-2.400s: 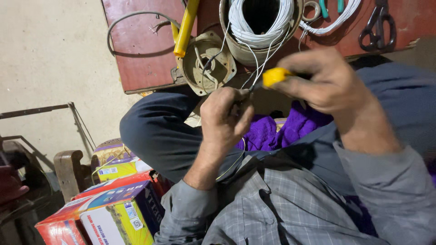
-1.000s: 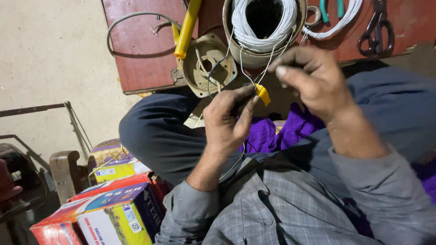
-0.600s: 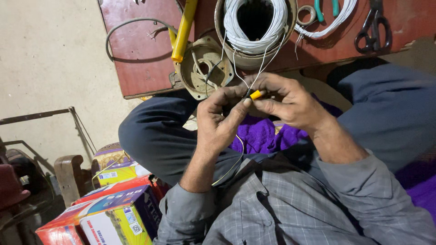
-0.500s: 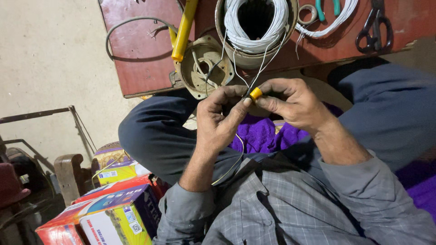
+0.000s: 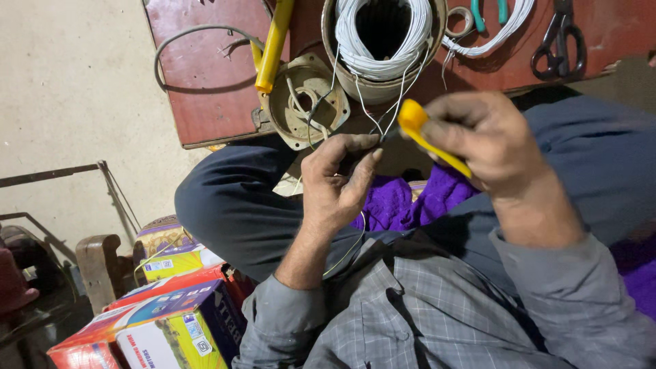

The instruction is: The person sits cross-legged and wraps electrical tape around a wire connection on a motor housing. They then cut a piece of yellow plastic conduit with scissors and slide it over the wires, followed by wrapping additional tape around the junction.

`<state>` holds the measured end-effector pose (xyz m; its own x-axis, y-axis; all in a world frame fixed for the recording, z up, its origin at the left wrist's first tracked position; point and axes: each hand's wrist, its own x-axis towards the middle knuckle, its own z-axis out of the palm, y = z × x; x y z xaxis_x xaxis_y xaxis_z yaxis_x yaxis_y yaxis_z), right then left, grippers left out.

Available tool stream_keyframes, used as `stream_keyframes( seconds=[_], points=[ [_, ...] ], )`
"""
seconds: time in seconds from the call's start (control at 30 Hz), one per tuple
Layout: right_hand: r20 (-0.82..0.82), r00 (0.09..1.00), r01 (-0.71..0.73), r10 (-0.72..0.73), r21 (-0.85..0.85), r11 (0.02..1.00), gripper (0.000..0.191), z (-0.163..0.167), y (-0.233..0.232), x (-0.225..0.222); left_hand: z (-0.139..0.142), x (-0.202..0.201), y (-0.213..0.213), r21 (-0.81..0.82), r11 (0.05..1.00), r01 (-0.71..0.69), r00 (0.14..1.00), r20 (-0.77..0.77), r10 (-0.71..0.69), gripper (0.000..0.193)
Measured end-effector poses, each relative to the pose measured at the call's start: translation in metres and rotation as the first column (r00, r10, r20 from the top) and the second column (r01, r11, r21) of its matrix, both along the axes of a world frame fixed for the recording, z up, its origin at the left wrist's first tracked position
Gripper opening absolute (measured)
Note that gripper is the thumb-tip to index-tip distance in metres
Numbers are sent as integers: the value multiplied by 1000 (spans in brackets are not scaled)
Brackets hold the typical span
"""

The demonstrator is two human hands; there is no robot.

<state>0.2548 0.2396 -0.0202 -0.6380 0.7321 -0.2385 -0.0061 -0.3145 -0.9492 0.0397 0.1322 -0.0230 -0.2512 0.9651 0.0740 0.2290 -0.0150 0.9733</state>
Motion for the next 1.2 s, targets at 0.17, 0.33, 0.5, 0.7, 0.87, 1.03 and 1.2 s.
stream_keyframes(
  seconds=[0.17, 0.33, 0.5, 0.7, 0.87, 1.03, 1.2],
  points=[
    [70, 997, 54, -45, -130, 990, 21, -2, 19, -45, -4, 4, 0, -22, 999, -24, 998, 62, 25, 14],
    [235, 972, -35, 12, 93, 995, 27, -7, 13, -53, -9, 5, -2, -4, 998, -57, 998, 16, 57, 14],
    [159, 958, -236, 237, -24, 971, 43, -2, 18, -37, -13, 2, -3, -3, 1000, -20, 993, 116, 20, 15],
    [295, 930, -234, 221, 11, 972, 38, 4, 10, -35, -13, -5, 1, -103, 991, 88, 934, 355, -47, 18],
    [221, 917, -330, 332, -46, 943, 45, 14, 23, -36, -13, -2, 2, -99, 990, 101, 977, 200, -80, 16],
    [716, 634, -631, 292, 261, 731, 55, 25, 30, -53, -14, -6, 1, -102, 989, 104, 982, 169, -86, 15],
    [797, 532, -663, 285, 182, 726, 61, 20, 32, -46, -17, -8, 0, -68, 994, 82, 925, 376, -51, 14]
  ],
)
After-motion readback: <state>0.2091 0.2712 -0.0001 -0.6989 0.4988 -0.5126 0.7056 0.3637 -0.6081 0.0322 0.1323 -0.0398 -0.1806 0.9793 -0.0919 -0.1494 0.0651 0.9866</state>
